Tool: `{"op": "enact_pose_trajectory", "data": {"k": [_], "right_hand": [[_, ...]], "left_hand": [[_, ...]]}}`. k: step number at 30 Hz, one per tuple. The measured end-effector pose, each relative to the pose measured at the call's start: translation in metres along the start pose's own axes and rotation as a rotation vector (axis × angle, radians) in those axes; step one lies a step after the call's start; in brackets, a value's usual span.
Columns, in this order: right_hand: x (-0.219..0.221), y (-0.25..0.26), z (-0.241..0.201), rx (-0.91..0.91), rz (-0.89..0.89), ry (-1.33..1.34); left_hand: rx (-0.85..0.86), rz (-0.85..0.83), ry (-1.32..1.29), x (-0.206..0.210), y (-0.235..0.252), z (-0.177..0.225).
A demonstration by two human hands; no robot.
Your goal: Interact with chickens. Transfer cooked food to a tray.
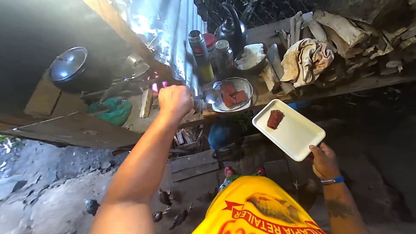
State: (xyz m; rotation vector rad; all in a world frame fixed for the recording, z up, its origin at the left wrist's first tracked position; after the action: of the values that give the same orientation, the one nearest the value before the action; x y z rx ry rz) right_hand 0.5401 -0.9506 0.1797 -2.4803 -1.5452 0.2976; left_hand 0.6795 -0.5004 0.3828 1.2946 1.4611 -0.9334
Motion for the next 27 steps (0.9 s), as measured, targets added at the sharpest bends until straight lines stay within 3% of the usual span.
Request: {"op": "enact_pose_trajectory", "data": {"k": [3,10,13,18,24,27], "right_hand": [[0.001,0.0,0.002,-0.001,-0.004,0.01],[0.004,-0.002,0.003,0.002,-0.012,0.034],[0.002,-0.003,0.002,0.019,-0.013,0.059],[-0.009,-0.003,0.0,0.02,0.01,0.066],[-0.009,0.008,-0.002,-0.018,0.003,0.006],[0.0,0.016,-0.005,-0.023,-0.033,-0.01]], "left_hand": [[-0.009,-0.155,0.017,-0.011,0.013,0.011],[0.067,-0.257,0.09,-0.037,0.049,0.063],[0.084,-0.303,0.023,-0.025,0.061,0.062],[0.189,-0.207,-0.166,0.025,0.034,0.034],[-0.099,-0.094,-0.31,0.043,-0.021,0.03],[-0.147,-0.087,-0.342,0.061,-0.03,0.035]]}}
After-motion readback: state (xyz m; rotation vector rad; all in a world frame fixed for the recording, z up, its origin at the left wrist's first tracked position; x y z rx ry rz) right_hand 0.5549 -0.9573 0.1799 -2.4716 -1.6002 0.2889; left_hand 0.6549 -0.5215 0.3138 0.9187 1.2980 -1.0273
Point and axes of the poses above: each hand's wrist, its own y-axis towards the middle knuckle, its own x-axis out of the palm, z = x × y, the point moved 2 cm from there along y, towards the middle knuckle, and after that the axes turned 11 degrees about z, right-handed, at the moved point
